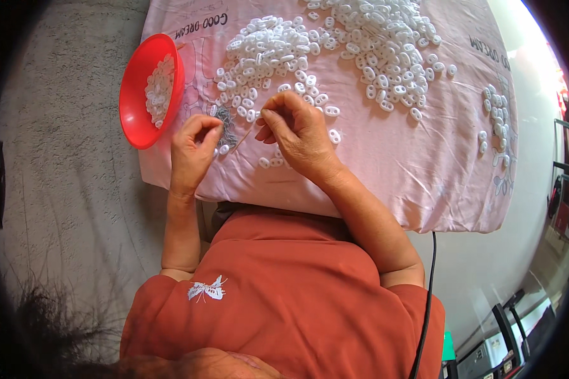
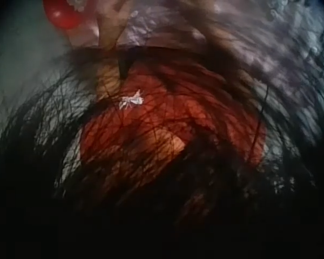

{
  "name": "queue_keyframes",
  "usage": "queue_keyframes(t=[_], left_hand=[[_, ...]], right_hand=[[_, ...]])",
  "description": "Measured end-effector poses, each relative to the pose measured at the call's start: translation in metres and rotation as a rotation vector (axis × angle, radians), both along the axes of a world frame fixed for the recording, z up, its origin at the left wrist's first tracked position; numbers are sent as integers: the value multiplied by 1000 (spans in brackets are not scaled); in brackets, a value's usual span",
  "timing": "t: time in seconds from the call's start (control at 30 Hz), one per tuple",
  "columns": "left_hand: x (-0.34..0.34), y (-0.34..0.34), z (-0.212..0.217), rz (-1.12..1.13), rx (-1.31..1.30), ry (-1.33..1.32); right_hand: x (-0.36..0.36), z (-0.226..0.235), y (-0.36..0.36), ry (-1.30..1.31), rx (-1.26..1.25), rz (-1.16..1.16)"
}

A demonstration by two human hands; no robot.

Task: The person assembles cord locks by fitting plastic pieces together by hand and inserting small springs into the components using a toothpick.

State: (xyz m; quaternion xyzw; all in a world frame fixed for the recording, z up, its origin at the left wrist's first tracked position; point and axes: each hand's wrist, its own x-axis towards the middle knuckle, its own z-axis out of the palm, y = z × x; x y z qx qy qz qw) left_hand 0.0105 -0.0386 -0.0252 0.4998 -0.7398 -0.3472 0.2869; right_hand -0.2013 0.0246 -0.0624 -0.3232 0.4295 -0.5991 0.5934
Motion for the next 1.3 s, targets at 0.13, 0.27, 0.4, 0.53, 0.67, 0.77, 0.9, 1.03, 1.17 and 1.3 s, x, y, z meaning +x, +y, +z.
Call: queue_keyframes(t=[0.13,0.27,0.4,0.53,0.67,0.77,0.9,1.03,1.17,1.3], left_hand=[[11,15,1,-123,-11,-238],[11,20,1,-118,16,-282],[11,21,-3,-134,-15,-311],[10,23,-8,-148,-28,-307],[6,22,-10,-188,-82,-342],[1,22,-7,-193,-78,-338],[-6,21,-5,-168,-49,-284],[-17,20,-8,-134,-15,-212],[-29,19,-1,-85,123,-131],[-26,13,-8,-133,-2,-228]], right_hand=[[-2,-1,1,20,9,-21],[-2,-2,1,23,39,-49],[0,-1,2,54,44,-34],[0,-2,1,54,36,-42],[-1,-2,1,56,25,-53],[-1,-1,1,53,31,-53],[-1,-3,0,54,26,-53],[0,-1,2,47,35,-25],[0,1,2,88,47,7],[0,1,3,80,55,2]])
